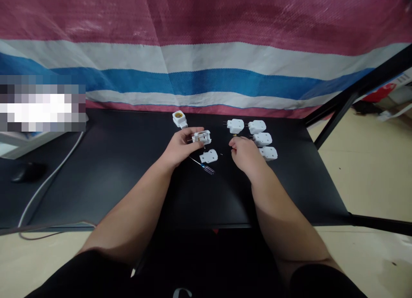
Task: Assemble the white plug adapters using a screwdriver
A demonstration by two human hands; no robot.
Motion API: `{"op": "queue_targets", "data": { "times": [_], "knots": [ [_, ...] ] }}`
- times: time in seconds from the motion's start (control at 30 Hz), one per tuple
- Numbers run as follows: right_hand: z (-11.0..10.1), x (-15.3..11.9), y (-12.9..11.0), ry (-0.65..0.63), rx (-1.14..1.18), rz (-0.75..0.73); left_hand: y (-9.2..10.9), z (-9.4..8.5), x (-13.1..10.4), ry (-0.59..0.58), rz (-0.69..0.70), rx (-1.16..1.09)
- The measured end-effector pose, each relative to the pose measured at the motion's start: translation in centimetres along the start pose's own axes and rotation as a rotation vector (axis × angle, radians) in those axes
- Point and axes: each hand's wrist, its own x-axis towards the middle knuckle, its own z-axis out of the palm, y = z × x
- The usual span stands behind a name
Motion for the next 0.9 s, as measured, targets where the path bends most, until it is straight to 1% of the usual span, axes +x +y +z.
{"op": "queue_targets", "data": {
  "times": [0.23, 0.3, 0.37, 0.43, 0.53, 0.6, 0.73, 0.9],
  "knots": [
    [-0.2, -0.5, -0.9, -0.049, 0.009, -0.044, 0.3, 0.2, -0.1, -0.007, -0.019, -0.028],
    [-0.4, -0.5, -1.0, -0.036, 0.036, -0.084, 0.4, 0.3, -0.2, -0.008, -0.02, -0.035],
    [-0.6, -0.5, -1.0, 0.013, 0.135, -0.138, 0.5, 0.3, -0.2, -0.012, -0.018, -0.041],
    [-0.6, -0.5, -1.0, 0.06, 0.32, -0.182, 0.5, 0.3, -0.2, -0.021, -0.015, -0.048],
    [-0.1, -0.5, -1.1, 0.079, 0.635, -0.209, 0.4, 0.3, -0.2, -0.034, -0.019, -0.061],
    [0.3, -0.5, -1.2, 0.079, 0.772, -0.204, 0.4, 0.3, -0.1, -0.043, -0.016, -0.061],
    [0.7, -0.5, -1.5, 0.081, 0.892, -0.178, 0.2, 0.2, -0.1, -0.061, -0.002, -0.057],
    [0.6, -0.3, -1.6, 0.089, 0.95, -0.21, 0.3, 0.3, -0.2, -0.078, -0.019, -0.058]
  ]
}}
